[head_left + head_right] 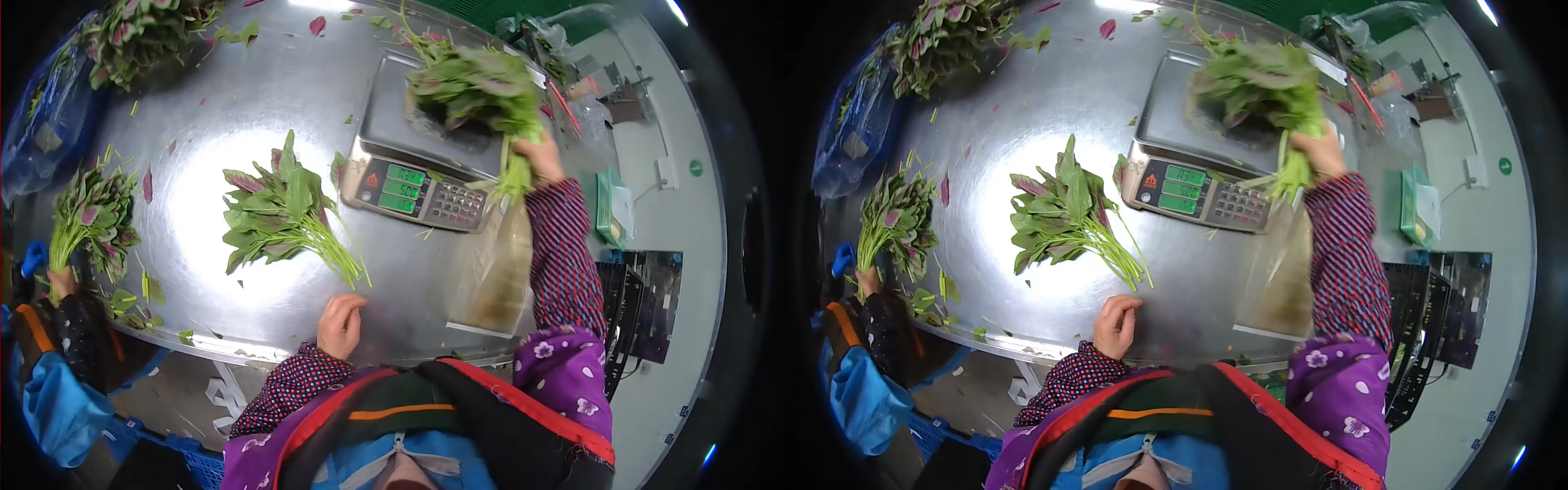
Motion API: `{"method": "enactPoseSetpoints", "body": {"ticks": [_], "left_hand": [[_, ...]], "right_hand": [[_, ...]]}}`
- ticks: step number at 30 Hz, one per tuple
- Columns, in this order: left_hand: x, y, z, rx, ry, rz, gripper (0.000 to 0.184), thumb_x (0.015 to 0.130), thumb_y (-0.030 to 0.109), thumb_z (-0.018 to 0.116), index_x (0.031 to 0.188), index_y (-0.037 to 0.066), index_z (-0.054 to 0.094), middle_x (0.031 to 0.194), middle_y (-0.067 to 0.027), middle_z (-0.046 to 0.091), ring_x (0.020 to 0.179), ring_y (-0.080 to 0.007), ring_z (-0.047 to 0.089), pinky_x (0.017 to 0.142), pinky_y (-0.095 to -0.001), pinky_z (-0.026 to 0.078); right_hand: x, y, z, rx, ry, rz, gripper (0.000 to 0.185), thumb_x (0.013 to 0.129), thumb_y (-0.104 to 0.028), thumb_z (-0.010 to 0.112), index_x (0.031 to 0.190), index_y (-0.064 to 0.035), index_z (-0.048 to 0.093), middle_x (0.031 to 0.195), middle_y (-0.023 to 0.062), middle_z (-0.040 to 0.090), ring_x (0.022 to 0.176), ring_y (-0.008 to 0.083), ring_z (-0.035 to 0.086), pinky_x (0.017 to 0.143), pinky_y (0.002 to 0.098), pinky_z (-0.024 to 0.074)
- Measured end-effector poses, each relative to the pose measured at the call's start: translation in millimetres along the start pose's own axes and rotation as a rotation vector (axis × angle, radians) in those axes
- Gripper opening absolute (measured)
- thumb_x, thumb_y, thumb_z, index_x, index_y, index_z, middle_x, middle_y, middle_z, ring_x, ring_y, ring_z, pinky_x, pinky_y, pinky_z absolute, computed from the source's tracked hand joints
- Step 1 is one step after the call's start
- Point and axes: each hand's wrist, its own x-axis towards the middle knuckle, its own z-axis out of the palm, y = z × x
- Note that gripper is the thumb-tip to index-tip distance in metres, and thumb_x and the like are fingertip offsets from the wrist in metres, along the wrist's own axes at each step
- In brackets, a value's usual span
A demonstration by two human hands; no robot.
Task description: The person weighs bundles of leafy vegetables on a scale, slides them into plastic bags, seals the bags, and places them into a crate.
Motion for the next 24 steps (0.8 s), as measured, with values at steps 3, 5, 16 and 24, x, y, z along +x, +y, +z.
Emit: {"method": "enactPoseSetpoints", "body": {"ticks": [3,5,16,24], "left_hand": [[-1.2,4.5,13.6,0.012,-0.096,0.039,0.019,0.074,-0.006,0.052,0.089,0.002,0.059,0.089,-0.0124,0.058,0.081,-0.0286,0.056,0.071,-0.033,0.045],[1.0,12.4,31.7,0.028,-0.196,0.109,0.019,0.074,-0.006,0.052,0.089,0.002,0.059,0.09,-0.0128,0.058,0.081,-0.0291,0.056,0.071,-0.0333,0.046],[53.8,0.5,255.4,0.217,-0.474,0.022,0.058,0.077,0.015,0.059,0.127,0.001,0.033,0.113,-0.0199,0.05,0.095,-0.0271,0.055,0.082,-0.0348,0.045],[69.2,-6.8,268.0,0.221,-0.607,-0.219,0.037,0.077,0.013,0.053,0.114,0.007,0.05,0.097,-0.0157,0.062,0.093,-0.0296,0.059,0.084,-0.0349,0.046]], "right_hand": [[-90.4,-65.3,-74.0,0.278,0.095,-0.04,0.039,0.068,0.002,0.059,0.106,-0.0022,0.049,0.087,0.0073,0.057,0.074,0.0169,0.055,0.064,0.0283,0.049],[-138.9,-75.0,-123.1,0.424,0.14,-0.028,0.035,0.073,0.0,0.058,0.106,-0.0011,0.048,0.094,0.0088,0.055,0.071,0.0169,0.054,0.066,0.0279,0.0509],[-233.9,280.7,-122.6,1.068,-0.008,0.651,0.039,0.08,-0.016,0.057,0.116,-0.0055,0.046,0.095,0.0075,0.055,0.081,0.0174,0.054,0.069,0.0309,0.0473],[-293.7,245.2,-195.6,-0.645,0.32,0.349,0.052,0.074,-0.03,0.066,0.113,0.0,0.049,0.109,0.0171,0.055,0.093,0.0249,0.054,0.078,0.0332,0.0427]]}}
